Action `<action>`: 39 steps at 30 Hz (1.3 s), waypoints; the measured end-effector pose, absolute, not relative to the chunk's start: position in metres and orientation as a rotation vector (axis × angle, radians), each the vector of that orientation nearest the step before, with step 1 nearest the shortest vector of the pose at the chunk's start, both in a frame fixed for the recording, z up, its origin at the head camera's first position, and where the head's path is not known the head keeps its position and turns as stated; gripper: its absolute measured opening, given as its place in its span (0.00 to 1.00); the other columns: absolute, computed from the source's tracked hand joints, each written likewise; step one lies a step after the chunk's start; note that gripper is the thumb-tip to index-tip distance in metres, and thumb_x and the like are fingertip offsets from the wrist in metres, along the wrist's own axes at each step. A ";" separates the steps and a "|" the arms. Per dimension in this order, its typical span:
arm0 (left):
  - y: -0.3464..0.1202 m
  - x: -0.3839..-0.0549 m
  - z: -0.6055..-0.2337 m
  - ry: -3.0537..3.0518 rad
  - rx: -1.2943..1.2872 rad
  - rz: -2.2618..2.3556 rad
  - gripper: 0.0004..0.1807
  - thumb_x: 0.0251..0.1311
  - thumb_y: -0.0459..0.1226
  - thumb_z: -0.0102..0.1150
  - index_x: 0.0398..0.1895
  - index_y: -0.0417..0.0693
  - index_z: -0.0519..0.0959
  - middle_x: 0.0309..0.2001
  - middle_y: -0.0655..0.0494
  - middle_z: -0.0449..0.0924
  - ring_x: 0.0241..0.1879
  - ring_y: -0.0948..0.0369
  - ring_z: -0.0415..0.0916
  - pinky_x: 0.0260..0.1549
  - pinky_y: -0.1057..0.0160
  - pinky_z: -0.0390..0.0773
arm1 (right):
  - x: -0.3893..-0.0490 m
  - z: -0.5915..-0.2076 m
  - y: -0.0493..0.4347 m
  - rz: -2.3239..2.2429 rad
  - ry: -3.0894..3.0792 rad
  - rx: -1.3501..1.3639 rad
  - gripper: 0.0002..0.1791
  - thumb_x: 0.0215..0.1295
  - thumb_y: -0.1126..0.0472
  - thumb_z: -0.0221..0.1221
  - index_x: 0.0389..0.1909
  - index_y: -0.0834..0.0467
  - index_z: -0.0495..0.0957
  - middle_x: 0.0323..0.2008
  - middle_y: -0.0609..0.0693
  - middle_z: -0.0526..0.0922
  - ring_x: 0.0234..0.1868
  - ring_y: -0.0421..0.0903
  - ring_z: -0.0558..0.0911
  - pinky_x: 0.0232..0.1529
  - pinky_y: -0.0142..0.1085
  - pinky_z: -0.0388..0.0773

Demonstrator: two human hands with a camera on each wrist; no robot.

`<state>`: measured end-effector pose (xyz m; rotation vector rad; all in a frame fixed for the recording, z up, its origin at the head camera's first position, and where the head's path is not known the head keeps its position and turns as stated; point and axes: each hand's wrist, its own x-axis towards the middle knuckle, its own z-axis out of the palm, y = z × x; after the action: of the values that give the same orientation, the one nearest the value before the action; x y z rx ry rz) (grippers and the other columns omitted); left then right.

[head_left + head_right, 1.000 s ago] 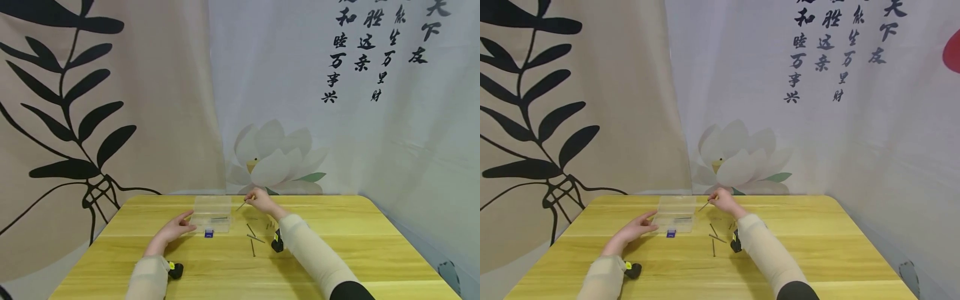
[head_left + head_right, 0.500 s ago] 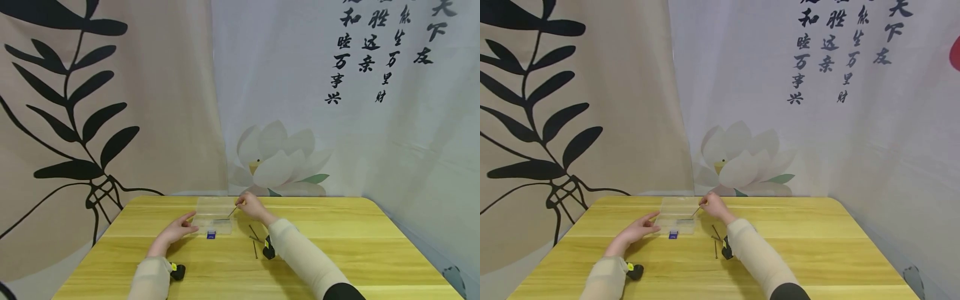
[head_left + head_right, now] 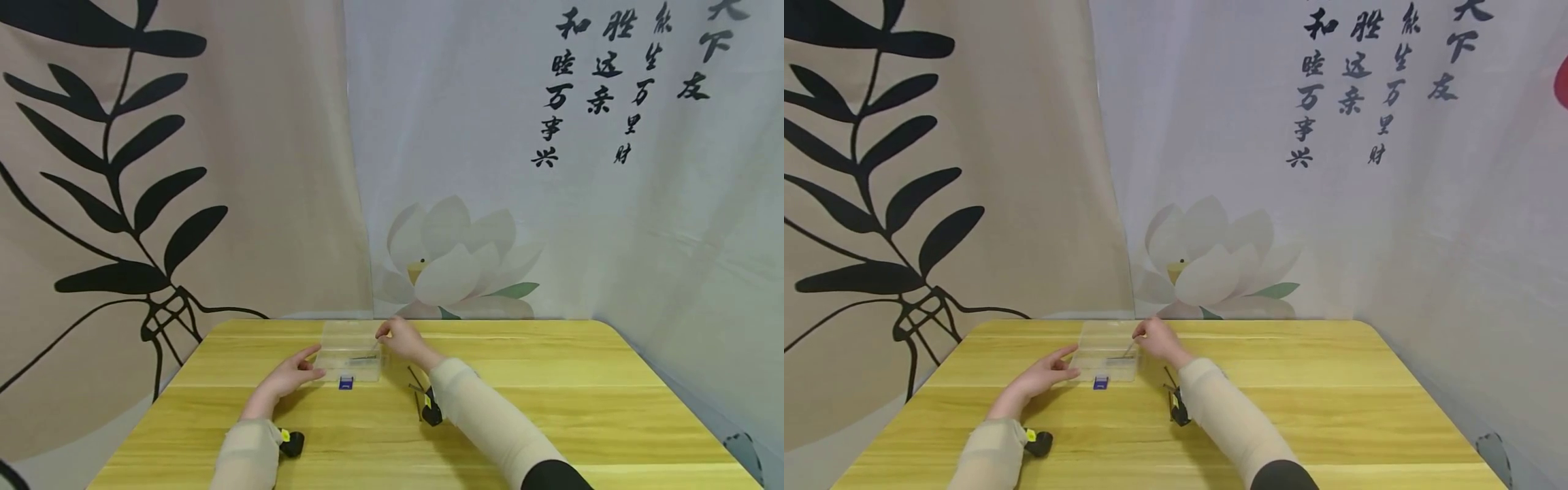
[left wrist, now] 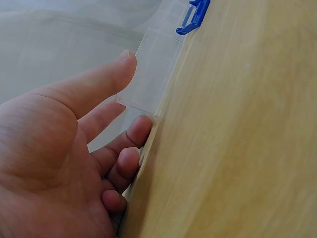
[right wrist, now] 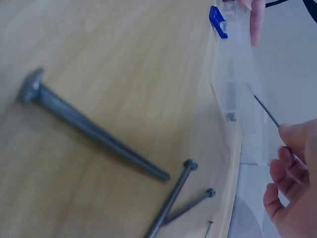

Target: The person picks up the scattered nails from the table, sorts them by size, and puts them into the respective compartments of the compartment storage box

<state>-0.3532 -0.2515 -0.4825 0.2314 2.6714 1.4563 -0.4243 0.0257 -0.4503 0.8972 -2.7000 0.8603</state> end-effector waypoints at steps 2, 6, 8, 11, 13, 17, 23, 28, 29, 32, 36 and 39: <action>-0.251 -0.353 -0.482 2.666 0.230 1.461 0.39 0.62 0.42 0.64 0.73 0.41 0.60 0.43 0.46 0.68 0.41 0.53 0.65 0.37 0.57 0.67 | -0.423 -0.450 0.023 0.845 -2.706 0.898 0.05 0.65 0.66 0.60 0.35 0.59 0.85 0.38 0.50 0.79 0.43 0.48 0.78 0.47 0.41 0.74; -0.251 -0.353 -0.482 2.661 0.233 1.464 0.38 0.63 0.41 0.63 0.73 0.41 0.59 0.43 0.46 0.67 0.42 0.52 0.64 0.38 0.56 0.67 | -0.421 -0.449 0.018 0.834 -2.729 0.894 0.04 0.65 0.65 0.61 0.35 0.58 0.84 0.37 0.49 0.79 0.42 0.46 0.78 0.45 0.40 0.75; -0.251 -0.354 -0.482 2.661 0.239 1.464 0.39 0.63 0.41 0.63 0.73 0.40 0.59 0.43 0.46 0.67 0.42 0.52 0.64 0.38 0.55 0.67 | -0.420 -0.448 0.015 0.825 -2.743 0.894 0.04 0.65 0.65 0.61 0.35 0.58 0.84 0.36 0.48 0.80 0.42 0.46 0.79 0.45 0.40 0.75; -0.251 -0.354 -0.482 2.662 0.238 1.465 0.39 0.63 0.42 0.63 0.73 0.40 0.59 0.44 0.45 0.68 0.43 0.52 0.65 0.40 0.54 0.68 | -0.420 -0.448 0.013 0.820 -2.756 0.895 0.04 0.65 0.65 0.61 0.35 0.58 0.84 0.35 0.48 0.81 0.42 0.46 0.79 0.46 0.40 0.75; -0.250 -0.354 -0.481 2.664 0.244 1.461 0.39 0.63 0.42 0.64 0.73 0.40 0.59 0.44 0.45 0.68 0.43 0.52 0.65 0.41 0.53 0.68 | -0.419 -0.447 0.014 0.816 -2.768 0.891 0.04 0.65 0.65 0.61 0.35 0.57 0.85 0.36 0.47 0.82 0.42 0.45 0.79 0.47 0.40 0.75; -0.248 -0.356 -0.481 2.665 0.238 1.453 0.38 0.62 0.42 0.64 0.73 0.41 0.60 0.44 0.46 0.68 0.43 0.52 0.66 0.41 0.53 0.68 | -0.418 -0.446 0.019 0.838 -2.791 0.902 0.04 0.65 0.64 0.62 0.35 0.57 0.85 0.38 0.47 0.80 0.42 0.45 0.78 0.48 0.40 0.74; -0.245 -0.357 -0.478 2.674 0.247 1.446 0.39 0.62 0.42 0.64 0.72 0.40 0.60 0.42 0.46 0.69 0.42 0.52 0.66 0.40 0.55 0.68 | -0.415 -0.442 0.032 0.897 -2.772 0.945 0.07 0.65 0.62 0.61 0.34 0.59 0.86 0.39 0.48 0.78 0.43 0.46 0.76 0.49 0.42 0.72; -0.244 -0.355 -0.477 2.672 0.240 1.447 0.39 0.62 0.42 0.64 0.73 0.41 0.60 0.46 0.44 0.69 0.46 0.51 0.67 0.45 0.50 0.69 | -0.413 -0.437 0.049 0.922 -2.729 0.988 0.07 0.66 0.63 0.61 0.35 0.60 0.87 0.38 0.50 0.79 0.44 0.48 0.77 0.47 0.44 0.73; -0.244 -0.354 -0.477 2.672 0.241 1.444 0.39 0.62 0.43 0.64 0.73 0.41 0.60 0.47 0.43 0.69 0.47 0.50 0.67 0.46 0.48 0.69 | -0.412 -0.436 0.054 0.925 -2.727 0.993 0.07 0.66 0.63 0.60 0.35 0.60 0.86 0.38 0.50 0.79 0.44 0.49 0.77 0.47 0.44 0.73; -0.246 -0.355 -0.479 2.674 0.230 1.442 0.39 0.62 0.44 0.64 0.73 0.42 0.59 0.50 0.42 0.69 0.49 0.48 0.68 0.49 0.46 0.68 | -0.410 -0.434 0.068 0.940 -2.730 1.000 0.08 0.67 0.62 0.60 0.37 0.61 0.86 0.40 0.51 0.78 0.44 0.50 0.77 0.47 0.45 0.73; -0.249 -0.354 -0.479 2.673 0.237 1.428 0.39 0.63 0.44 0.63 0.73 0.42 0.59 0.51 0.40 0.70 0.51 0.47 0.68 0.50 0.43 0.68 | -0.406 -0.433 0.087 0.962 -2.754 0.993 0.08 0.68 0.62 0.59 0.39 0.61 0.85 0.40 0.50 0.77 0.42 0.48 0.76 0.43 0.43 0.73; -0.250 -0.352 -0.479 2.672 0.251 1.420 0.39 0.63 0.44 0.63 0.73 0.41 0.58 0.51 0.39 0.70 0.52 0.47 0.68 0.50 0.44 0.68 | -0.403 -0.435 0.099 0.985 -2.780 0.987 0.09 0.68 0.62 0.59 0.40 0.62 0.85 0.40 0.49 0.77 0.42 0.46 0.75 0.42 0.42 0.73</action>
<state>-0.3515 -0.2500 -0.4790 0.2509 2.6722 1.4200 -0.4029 0.0994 -0.4348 0.9874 -2.7801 0.9850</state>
